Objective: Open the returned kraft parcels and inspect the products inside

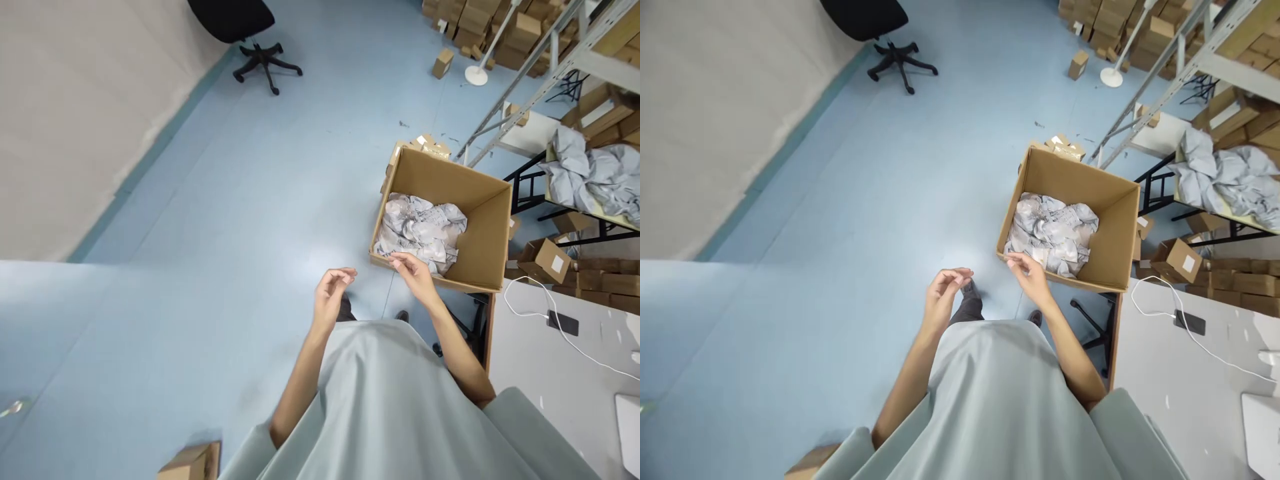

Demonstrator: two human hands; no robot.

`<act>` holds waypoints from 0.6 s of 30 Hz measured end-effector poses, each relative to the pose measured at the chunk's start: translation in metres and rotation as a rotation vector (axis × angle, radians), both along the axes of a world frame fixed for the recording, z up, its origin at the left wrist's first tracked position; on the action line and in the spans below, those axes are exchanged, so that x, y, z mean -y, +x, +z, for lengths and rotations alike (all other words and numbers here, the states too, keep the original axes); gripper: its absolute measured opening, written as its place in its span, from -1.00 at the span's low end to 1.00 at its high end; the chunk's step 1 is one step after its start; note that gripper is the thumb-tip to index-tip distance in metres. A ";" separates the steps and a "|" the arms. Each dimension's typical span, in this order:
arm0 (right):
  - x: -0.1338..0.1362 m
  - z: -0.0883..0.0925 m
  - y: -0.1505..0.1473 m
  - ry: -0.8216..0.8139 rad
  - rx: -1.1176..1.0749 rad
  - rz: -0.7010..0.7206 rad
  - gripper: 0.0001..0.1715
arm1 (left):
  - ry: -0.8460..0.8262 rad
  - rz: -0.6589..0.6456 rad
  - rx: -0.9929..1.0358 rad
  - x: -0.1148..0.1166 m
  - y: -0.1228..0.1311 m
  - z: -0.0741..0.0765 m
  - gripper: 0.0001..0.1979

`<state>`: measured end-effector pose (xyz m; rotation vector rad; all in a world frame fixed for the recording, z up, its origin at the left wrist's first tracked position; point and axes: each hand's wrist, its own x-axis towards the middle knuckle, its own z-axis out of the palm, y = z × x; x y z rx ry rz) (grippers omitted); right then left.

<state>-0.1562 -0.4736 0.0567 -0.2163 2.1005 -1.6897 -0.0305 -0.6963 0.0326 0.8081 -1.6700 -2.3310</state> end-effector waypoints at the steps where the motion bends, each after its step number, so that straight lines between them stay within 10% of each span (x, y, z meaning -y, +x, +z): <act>1: 0.023 -0.003 -0.007 0.011 0.010 -0.010 -0.28 | 0.002 -0.018 -0.003 0.025 -0.003 0.000 -0.67; 9: 0.164 -0.005 -0.038 0.077 0.069 -0.196 -0.22 | -0.024 -0.167 -0.040 0.203 -0.068 0.004 -0.74; 18: 0.253 -0.040 -0.162 0.016 0.083 -0.435 -0.27 | -0.016 -0.382 -0.055 0.288 -0.251 -0.007 -0.68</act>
